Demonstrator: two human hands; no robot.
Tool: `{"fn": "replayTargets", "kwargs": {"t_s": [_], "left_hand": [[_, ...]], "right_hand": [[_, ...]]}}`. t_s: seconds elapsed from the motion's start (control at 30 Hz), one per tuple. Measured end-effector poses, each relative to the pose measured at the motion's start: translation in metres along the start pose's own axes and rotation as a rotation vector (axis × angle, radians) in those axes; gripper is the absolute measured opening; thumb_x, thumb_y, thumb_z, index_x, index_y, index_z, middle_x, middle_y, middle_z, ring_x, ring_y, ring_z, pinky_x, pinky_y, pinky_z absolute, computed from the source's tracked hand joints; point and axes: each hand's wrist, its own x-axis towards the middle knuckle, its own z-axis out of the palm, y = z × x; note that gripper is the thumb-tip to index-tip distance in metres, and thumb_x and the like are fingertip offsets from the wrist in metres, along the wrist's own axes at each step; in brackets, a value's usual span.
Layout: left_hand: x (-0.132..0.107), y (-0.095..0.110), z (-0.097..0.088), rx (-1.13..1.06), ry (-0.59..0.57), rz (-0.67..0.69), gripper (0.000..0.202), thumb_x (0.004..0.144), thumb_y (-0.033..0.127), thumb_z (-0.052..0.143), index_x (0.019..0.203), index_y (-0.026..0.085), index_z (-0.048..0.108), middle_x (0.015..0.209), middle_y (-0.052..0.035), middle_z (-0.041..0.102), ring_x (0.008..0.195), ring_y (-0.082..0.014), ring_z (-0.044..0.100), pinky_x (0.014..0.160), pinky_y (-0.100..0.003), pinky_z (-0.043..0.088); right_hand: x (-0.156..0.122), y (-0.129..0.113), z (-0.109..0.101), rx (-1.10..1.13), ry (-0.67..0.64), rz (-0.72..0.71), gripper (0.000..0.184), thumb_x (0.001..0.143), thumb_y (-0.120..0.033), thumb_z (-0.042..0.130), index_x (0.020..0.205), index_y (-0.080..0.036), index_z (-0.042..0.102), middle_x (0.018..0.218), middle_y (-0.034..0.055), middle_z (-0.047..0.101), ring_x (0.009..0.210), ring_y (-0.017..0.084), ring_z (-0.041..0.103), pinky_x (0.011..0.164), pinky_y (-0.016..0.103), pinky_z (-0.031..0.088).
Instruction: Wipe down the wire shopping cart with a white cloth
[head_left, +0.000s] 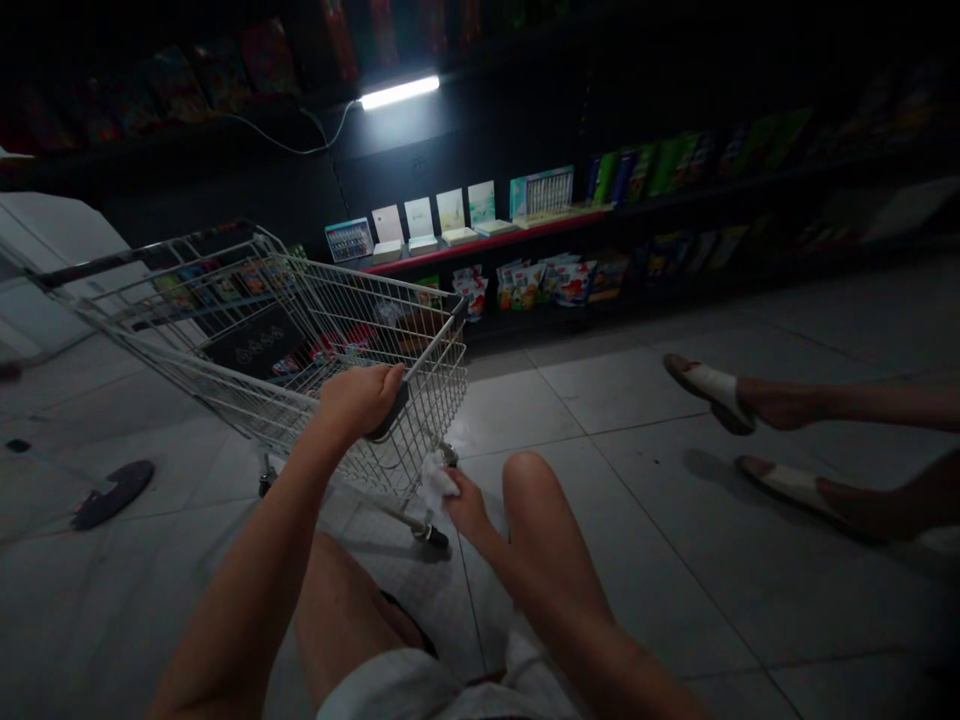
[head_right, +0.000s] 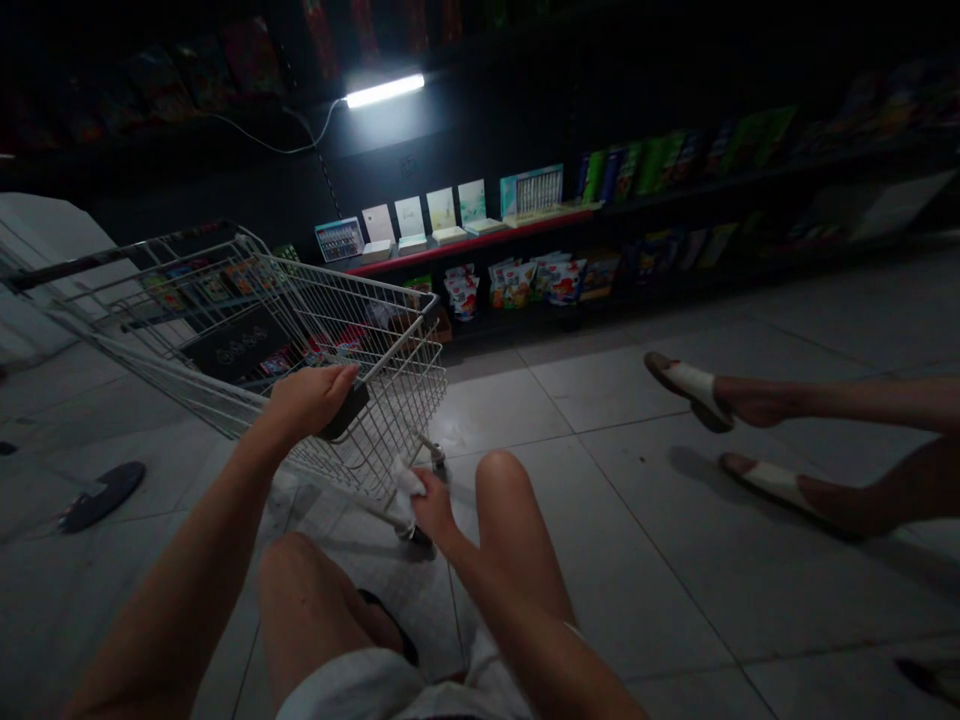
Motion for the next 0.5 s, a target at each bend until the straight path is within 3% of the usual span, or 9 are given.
{"fn": "replayTargets", "kwargs": {"t_s": [0.07,0.17,0.27,0.37,0.5], "left_hand": [[0.006,0.012,0.0,0.005,-0.027,-0.013,0.056,0.1,0.049,0.024,0.097,0.021,0.072,0.103,-0.0138,0.076,0.092,-0.0309,0.071,0.066,-0.035,0.045],[0.005,0.029,0.01,0.067,0.006,-0.003,0.047,0.1,0.037,0.028,0.1,0.013,0.069,0.095,-0.0203,0.075,0.088,-0.0348,0.072,0.067,-0.039,0.049],[-0.003,0.036,0.021,0.124,0.098,0.011,0.037,0.097,0.025,0.03,0.099,0.009,0.064,0.085,-0.0208,0.074,0.082,-0.035,0.073,0.066,-0.04,0.051],[-0.008,0.035,0.023,0.13,0.103,0.041,0.035,0.096,0.021,0.03,0.096,0.009,0.063,0.082,-0.021,0.073,0.08,-0.0352,0.074,0.066,-0.041,0.053],[-0.012,0.034,0.018,0.162,0.06,0.038,0.031,0.095,0.019,0.031,0.099,0.01,0.061,0.085,-0.0205,0.074,0.082,-0.0345,0.074,0.067,-0.041,0.054]], "right_hand": [[0.057,0.003,-0.027,0.008,0.12,0.01,0.058,0.082,-0.013,0.048,0.137,-0.031,0.049,0.123,0.0058,0.062,0.119,0.022,0.057,0.101,0.036,0.054],[0.158,-0.002,-0.053,0.051,0.354,0.003,0.059,0.075,-0.01,0.051,0.134,-0.018,0.052,0.134,0.0099,0.055,0.127,0.025,0.052,0.113,0.045,0.044],[0.224,-0.018,-0.052,0.084,0.302,0.059,0.06,0.072,-0.008,0.051,0.131,-0.015,0.056,0.137,0.0114,0.052,0.131,0.025,0.05,0.115,0.046,0.041],[0.217,-0.042,-0.033,0.04,0.228,0.076,0.068,0.072,-0.006,0.049,0.139,-0.014,0.05,0.142,0.0123,0.049,0.135,0.026,0.046,0.117,0.047,0.039],[0.145,-0.063,-0.011,-0.002,0.176,-0.186,0.074,0.081,-0.013,0.05,0.152,-0.02,0.033,0.155,0.009,0.036,0.144,0.024,0.037,0.119,0.043,0.038]]}}
